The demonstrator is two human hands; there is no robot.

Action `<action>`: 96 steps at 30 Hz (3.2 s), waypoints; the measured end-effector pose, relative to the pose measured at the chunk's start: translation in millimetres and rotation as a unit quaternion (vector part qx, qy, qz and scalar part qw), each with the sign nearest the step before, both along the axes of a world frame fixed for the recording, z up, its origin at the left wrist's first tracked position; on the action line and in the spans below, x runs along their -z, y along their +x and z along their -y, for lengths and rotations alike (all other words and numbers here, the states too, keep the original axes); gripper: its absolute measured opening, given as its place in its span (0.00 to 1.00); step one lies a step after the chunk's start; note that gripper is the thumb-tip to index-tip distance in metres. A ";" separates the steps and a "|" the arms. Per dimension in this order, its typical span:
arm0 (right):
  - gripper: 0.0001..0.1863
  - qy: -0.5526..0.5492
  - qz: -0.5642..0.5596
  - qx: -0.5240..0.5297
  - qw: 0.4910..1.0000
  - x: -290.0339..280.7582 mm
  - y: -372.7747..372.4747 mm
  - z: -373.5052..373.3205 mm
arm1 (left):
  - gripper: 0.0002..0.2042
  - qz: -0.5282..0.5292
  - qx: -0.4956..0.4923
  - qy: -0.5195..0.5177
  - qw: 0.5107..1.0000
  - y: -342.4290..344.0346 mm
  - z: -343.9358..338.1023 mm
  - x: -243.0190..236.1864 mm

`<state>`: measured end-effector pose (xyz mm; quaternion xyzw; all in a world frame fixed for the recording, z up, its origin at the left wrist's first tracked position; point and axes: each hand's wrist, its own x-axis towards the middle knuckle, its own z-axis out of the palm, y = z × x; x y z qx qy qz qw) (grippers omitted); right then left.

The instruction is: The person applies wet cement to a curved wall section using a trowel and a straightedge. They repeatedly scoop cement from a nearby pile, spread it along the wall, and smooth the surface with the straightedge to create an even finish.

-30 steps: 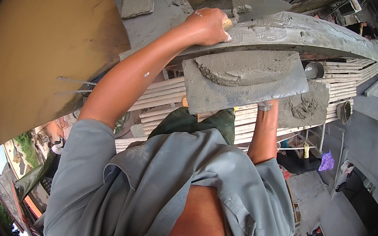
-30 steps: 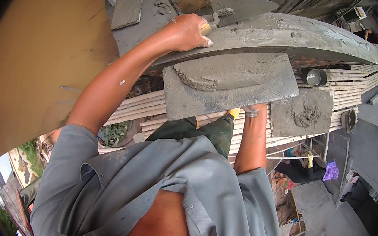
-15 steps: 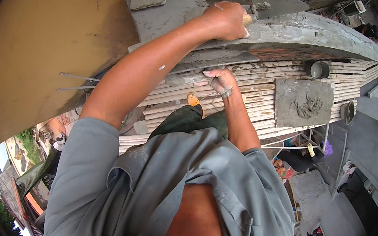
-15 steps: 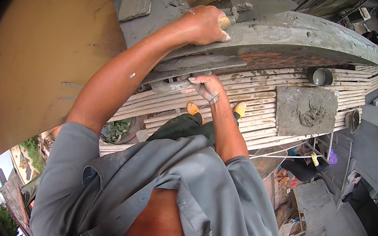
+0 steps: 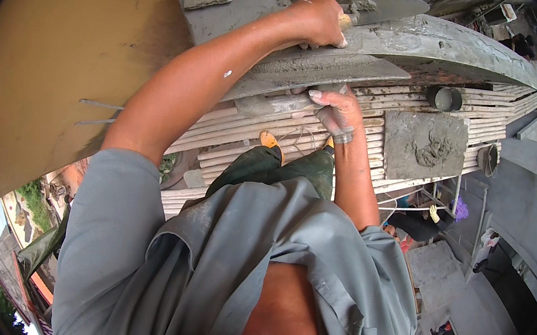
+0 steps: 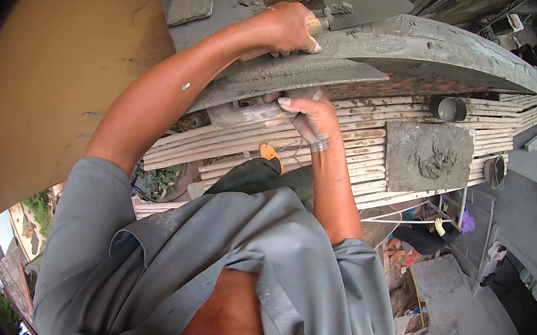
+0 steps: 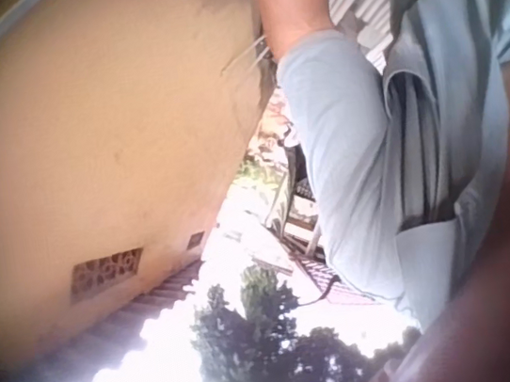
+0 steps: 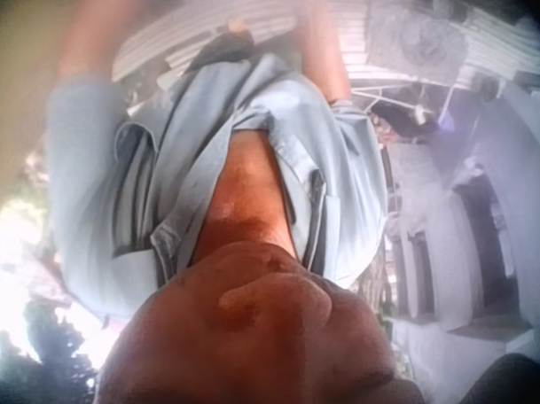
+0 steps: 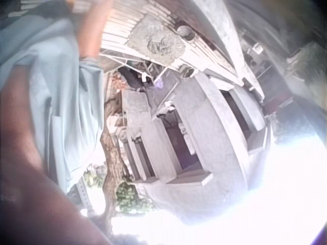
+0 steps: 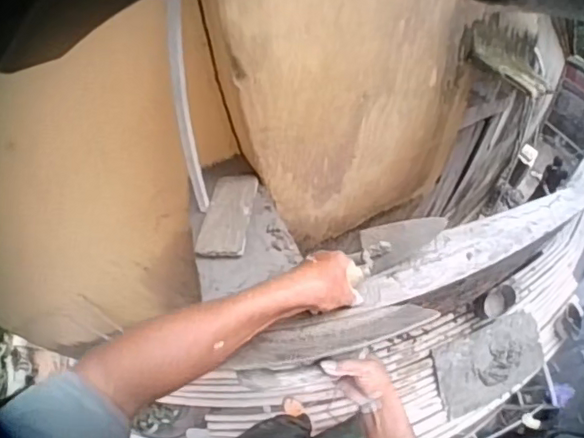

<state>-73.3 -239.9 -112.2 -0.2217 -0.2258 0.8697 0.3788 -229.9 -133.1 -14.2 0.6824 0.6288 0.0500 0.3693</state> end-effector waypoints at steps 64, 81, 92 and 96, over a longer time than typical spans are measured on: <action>0.30 0.421 0.703 0.018 0.573 85.4 99.2 95.4 | 0.24 0.325 -0.161 -0.223 0.905 -81.7 266.4 71.5; 0.22 0.016 0.175 0.133 0.975 117.8 72.5 85.4 | 0.18 0.209 0.059 -0.012 0.976 -42.7 250.5 27.2; 0.20 0.465 0.705 0.044 0.533 147.5 80.1 101.3 | 0.19 -0.010 -0.141 0.103 0.985 -103.8 289.9 82.9; 0.16 0.451 0.653 0.044 0.606 104.3 48.2 99.2 | 0.17 -0.050 -0.169 0.103 0.979 -91.4 302.6 113.0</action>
